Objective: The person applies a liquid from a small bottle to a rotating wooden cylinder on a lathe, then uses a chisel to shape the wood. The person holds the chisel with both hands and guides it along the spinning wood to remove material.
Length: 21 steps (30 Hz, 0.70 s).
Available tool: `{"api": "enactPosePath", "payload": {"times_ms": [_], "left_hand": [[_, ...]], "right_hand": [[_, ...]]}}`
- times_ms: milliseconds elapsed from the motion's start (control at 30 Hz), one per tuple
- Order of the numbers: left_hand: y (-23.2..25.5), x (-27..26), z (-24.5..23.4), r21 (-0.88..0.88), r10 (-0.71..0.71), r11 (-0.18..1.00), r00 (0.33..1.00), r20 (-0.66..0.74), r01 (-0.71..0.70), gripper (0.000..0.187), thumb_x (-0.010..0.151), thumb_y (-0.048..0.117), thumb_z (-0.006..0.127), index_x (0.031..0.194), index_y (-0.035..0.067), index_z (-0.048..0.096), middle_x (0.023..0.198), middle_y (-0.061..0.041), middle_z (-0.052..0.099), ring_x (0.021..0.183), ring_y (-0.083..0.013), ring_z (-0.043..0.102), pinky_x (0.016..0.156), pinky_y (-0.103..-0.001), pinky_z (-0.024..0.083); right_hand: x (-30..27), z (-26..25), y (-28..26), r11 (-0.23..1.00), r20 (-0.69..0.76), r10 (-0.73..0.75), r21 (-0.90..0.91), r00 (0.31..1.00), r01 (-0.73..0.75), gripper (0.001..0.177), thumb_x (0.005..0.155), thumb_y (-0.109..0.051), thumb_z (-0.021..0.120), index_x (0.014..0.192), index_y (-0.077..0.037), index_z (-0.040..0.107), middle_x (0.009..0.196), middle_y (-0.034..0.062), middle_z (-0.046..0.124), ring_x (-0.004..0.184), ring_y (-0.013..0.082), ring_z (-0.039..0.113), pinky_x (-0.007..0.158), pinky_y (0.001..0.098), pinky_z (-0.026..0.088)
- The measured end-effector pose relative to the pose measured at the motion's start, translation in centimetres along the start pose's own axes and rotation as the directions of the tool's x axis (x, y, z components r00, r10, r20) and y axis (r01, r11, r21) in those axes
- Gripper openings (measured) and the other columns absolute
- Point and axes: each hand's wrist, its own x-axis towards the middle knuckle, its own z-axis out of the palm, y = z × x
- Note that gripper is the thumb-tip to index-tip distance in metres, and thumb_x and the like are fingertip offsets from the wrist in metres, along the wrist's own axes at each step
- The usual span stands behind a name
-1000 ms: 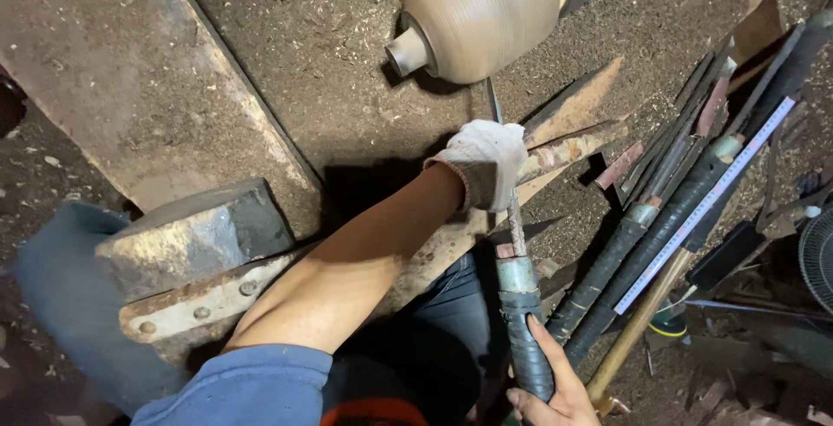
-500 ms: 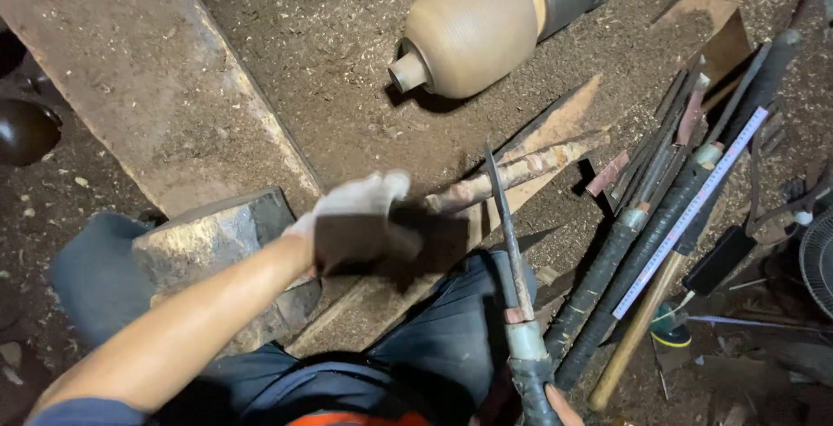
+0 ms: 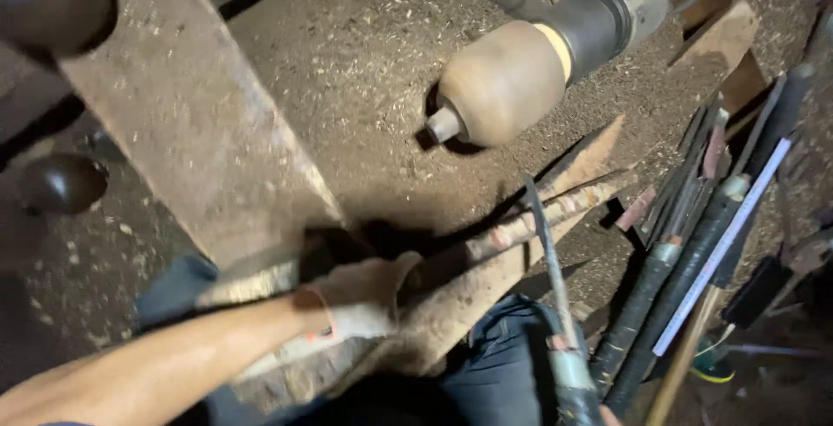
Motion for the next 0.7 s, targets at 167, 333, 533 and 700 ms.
{"api": "enactPosePath", "payload": {"times_ms": [167,333,533,700], "left_hand": [[-2.4,3.7,2.9,0.725,0.262,0.438,0.847,0.463,-0.532,0.04,0.096,0.02,0.06,0.125,-0.007,0.064,0.153,-0.051,0.028,0.105,-0.0521,0.067,0.074,-0.057,0.061],[-4.7,0.9,-8.7,0.11,-0.103,0.989,0.993,0.052,0.097,0.041,0.09,0.027,0.052,0.129,0.014,0.058,0.113,-0.02,0.072,0.1,-0.0372,0.072,0.083,-0.048,0.059],[-7.0,-0.2,-17.1,0.567,-0.082,0.822,0.996,0.044,0.042,0.033,0.09,0.015,0.055,0.121,0.007,0.064,0.102,-0.018,0.076,0.095,-0.0375,0.075,0.077,-0.05,0.062],[-5.4,-1.8,-18.3,0.552,-0.039,0.828,0.992,-0.12,0.099,0.031,0.092,0.021,0.055,0.12,0.01,0.063,0.113,-0.019,0.07,0.104,-0.0416,0.069,0.088,-0.051,0.056]], "right_hand": [[13.6,4.0,1.5,0.976,-0.06,0.078,0.207,0.995,-0.064,0.088,0.078,-0.036,0.064,0.159,-0.017,0.035,0.128,0.0157,0.063,0.104,0.0303,0.063,0.091,0.0482,0.049],[22.0,10.7,-4.6,0.904,-0.108,0.158,0.416,0.981,-0.1,0.086,0.082,-0.05,0.058,0.158,-0.016,0.037,0.135,0.0134,0.058,0.115,0.0321,0.057,0.1,0.0518,0.043],[16.1,22.8,-9.4,0.664,-0.195,0.309,0.745,0.931,-0.065,0.088,0.087,-0.066,0.049,0.158,-0.015,0.039,0.143,0.0107,0.053,0.129,0.0344,0.05,0.11,0.0562,0.036],[5.4,34.7,-29.1,0.692,-0.41,0.351,0.719,0.842,0.061,0.088,0.091,-0.073,0.046,0.157,-0.015,0.039,0.148,0.0039,0.048,0.135,0.0291,0.043,0.112,0.0537,0.033]]}}
